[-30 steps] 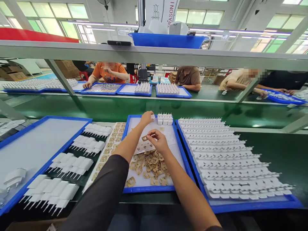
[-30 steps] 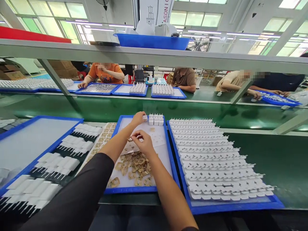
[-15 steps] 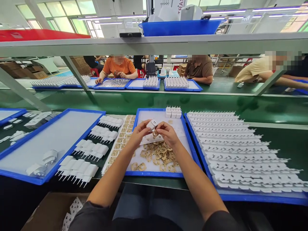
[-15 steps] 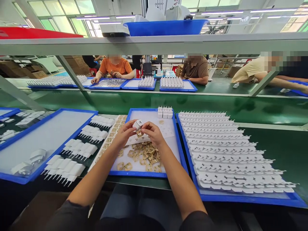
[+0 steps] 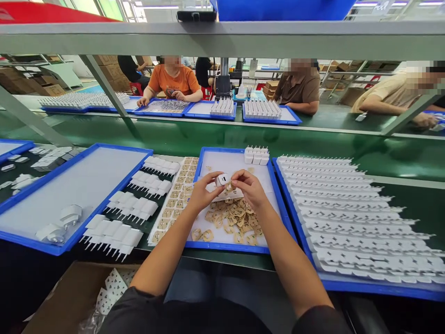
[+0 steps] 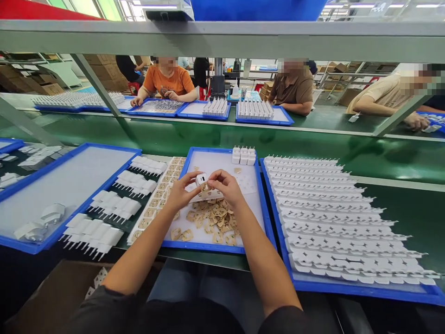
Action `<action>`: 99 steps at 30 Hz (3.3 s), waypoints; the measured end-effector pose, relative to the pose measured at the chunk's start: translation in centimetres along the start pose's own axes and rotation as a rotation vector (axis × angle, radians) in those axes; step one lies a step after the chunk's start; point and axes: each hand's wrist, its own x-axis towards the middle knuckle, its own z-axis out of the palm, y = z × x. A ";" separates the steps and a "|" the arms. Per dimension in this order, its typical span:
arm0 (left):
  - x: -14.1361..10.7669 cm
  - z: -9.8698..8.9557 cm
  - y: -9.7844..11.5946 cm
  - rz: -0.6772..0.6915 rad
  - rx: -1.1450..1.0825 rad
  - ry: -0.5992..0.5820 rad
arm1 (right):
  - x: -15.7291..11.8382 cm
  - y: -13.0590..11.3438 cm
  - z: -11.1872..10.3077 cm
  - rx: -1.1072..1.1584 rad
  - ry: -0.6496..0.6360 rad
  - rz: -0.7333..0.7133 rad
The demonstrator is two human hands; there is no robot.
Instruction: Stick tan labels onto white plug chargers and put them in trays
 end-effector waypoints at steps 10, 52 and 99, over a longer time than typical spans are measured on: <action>-0.2 0.0 0.0 0.031 0.100 -0.069 | 0.4 0.8 0.2 -0.085 0.159 -0.027; -0.2 1.0 -1.1 0.488 0.301 0.156 | -0.1 0.9 1.3 -0.116 0.046 0.030; -0.8 1.7 -0.9 0.620 0.443 0.158 | 0.0 0.7 1.0 -0.188 0.078 -0.137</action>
